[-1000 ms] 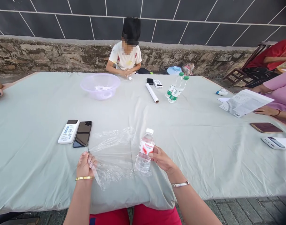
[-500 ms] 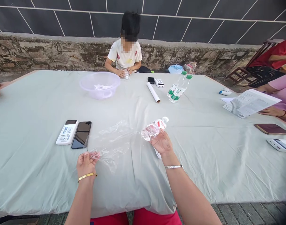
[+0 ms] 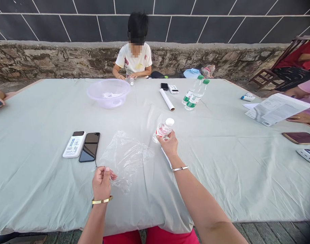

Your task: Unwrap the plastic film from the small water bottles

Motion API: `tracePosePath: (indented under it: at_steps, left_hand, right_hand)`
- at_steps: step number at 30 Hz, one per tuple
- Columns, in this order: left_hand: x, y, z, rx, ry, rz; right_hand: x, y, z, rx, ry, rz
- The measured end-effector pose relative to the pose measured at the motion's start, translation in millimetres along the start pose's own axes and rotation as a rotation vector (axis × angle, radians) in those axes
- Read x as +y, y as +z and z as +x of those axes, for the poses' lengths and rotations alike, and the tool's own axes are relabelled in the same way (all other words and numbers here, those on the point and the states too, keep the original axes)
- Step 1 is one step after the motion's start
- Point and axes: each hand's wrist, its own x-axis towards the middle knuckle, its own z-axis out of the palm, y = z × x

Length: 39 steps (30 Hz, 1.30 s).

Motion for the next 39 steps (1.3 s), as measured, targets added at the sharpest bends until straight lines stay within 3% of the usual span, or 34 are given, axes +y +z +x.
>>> tracePosePath:
  at_steps: [7, 10, 13, 15, 18, 20, 22, 25, 28, 31, 35, 39]
  left_hand:
    - [2.7, 11.0, -5.3, -0.099, 0.0, 0.021]
    - [7.7, 12.5, -6.8, -0.148, 0.006, 0.043]
    - [20.2, 11.5, -11.1, -0.3, 0.0, 0.084]
    - [34.2, 10.7, -16.7, -0.467, -0.031, 0.064]
    - [60.3, 8.9, -27.8, -0.692, -0.109, -0.063]
    - [77.0, 5.7, -33.3, -0.791, -0.151, -0.164]
    - [89.6, 0.1, -34.0, -0.826, -0.154, -0.235]
    - [97.3, -11.0, -24.8, -0.695, -0.092, -0.217]
    - [92.6, -21.1, -9.8, -0.435, -0.026, -0.115]
    - [82.5, -28.1, 3.2, -0.277, -0.008, -0.046]
    - [67.3, -35.8, 20.5, -0.215, -0.086, -0.043]
    - [51.5, -44.0, 36.5, -0.171, -0.144, -0.025]
  right_hand:
    - [1.1, 10.1, 0.1, -0.056, -0.036, -0.069]
    - [-5.4, 1.6, -10.0, -0.061, -0.024, -0.099]
    - [-25.4, -14.4, -34.2, -0.029, -0.075, 0.008]
    - [-48.6, -22.9, -51.7, -0.269, -0.189, 0.206]
    - [-88.4, -19.4, -71.8, -0.894, -0.38, 0.53]
    - [-106.6, -4.5, -83.7, -1.178, -0.405, 0.68]
    - [-110.9, 14.1, -98.0, -1.398, -0.348, 0.684]
    - [-93.3, 30.8, -122.1, -1.69, -0.169, 0.575]
    - [-67.9, 23.9, -135.8, -1.812, -0.034, 0.603]
    - [-56.5, 5.9, -133.7, -1.809, -0.04, 0.534]
    - [-57.3, -11.2, -123.4, -1.733, -0.213, 0.173]
    - [-56.2, -21.4, -113.7, -1.627, -0.276, -0.024]
